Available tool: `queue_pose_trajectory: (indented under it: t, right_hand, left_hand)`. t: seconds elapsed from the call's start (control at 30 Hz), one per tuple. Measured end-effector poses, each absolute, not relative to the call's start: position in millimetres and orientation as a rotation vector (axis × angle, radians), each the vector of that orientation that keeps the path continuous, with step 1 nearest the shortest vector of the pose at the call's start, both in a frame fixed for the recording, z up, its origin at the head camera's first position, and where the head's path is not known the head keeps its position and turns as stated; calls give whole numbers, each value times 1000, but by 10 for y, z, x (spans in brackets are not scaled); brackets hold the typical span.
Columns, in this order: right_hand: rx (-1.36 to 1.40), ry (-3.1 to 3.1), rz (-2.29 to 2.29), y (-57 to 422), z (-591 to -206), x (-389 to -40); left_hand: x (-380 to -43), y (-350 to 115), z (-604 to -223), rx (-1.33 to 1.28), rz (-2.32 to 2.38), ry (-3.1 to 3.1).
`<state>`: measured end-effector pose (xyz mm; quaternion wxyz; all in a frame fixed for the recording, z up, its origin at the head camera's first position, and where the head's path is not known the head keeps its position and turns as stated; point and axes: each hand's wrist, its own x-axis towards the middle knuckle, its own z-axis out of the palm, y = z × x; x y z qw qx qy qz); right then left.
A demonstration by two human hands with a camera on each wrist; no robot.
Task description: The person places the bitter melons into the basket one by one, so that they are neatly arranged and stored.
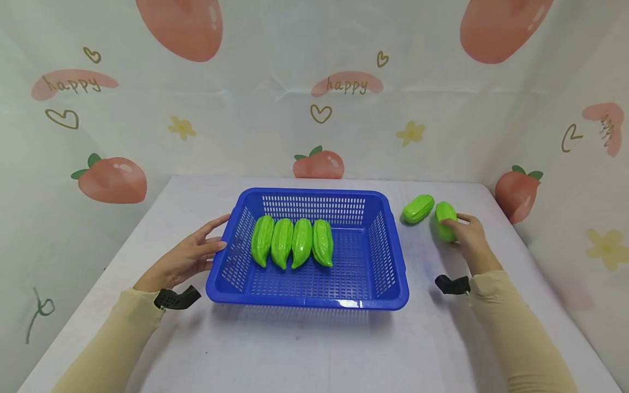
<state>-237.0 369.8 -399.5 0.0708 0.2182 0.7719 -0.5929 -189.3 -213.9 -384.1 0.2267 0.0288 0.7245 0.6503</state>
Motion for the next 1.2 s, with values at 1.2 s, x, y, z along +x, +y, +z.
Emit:
queue_pose_trajectory:
  t: [1.2]
  right_hand:
    - [42, 2249, -2442, 3012, -3271, -2163]
  left_hand:
    - [-1893, -2137, -3831, 95, 1803, 1997]
